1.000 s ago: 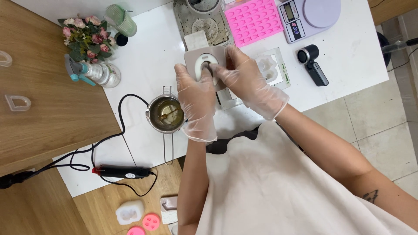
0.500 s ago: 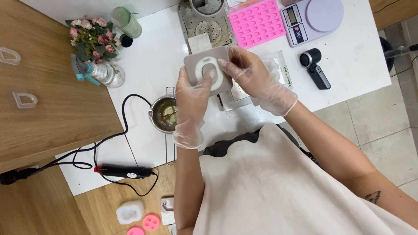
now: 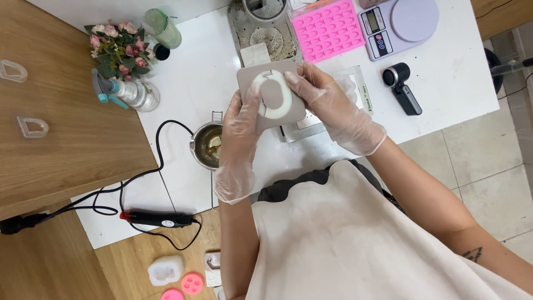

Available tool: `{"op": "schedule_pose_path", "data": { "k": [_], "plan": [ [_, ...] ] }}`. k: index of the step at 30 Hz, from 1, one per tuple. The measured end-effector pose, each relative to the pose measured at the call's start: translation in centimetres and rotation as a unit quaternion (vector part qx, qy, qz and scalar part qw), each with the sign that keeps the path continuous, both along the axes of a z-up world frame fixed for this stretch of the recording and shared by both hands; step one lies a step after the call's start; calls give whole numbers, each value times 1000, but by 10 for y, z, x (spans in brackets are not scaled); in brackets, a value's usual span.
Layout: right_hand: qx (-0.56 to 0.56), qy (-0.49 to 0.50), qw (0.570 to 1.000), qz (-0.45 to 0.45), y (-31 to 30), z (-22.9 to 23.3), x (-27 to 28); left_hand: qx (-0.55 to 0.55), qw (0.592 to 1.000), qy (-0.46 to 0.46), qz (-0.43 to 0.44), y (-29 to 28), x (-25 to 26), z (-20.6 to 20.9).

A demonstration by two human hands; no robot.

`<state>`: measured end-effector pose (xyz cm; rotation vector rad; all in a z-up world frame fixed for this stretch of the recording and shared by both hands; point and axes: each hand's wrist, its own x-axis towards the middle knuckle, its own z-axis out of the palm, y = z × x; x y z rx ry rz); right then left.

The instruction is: Unmolding wax pieces from silicone molds and stirring them into a melting pot.

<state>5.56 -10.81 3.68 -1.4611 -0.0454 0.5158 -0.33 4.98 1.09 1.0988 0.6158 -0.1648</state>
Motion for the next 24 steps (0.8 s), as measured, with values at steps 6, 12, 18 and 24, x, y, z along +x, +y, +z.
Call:
{"op": "schedule_pose_path", "data": {
  "k": [6,12,18,24],
  "plan": [
    [6,-86,996,12,-3,-4,-4,121,992,-35,11,-13,-8,-3],
    [39,-112,993,5,-3,0,-12,272,953,-85,99,-27,-10,6],
    [65,-63,996,-24,-5,-9,-13,189,966,-132,121,-22,-8,-9],
    [89,-3,995,-38,0,-6,-19,31,981,-77,177,-20,-9,-30]
  ]
}}
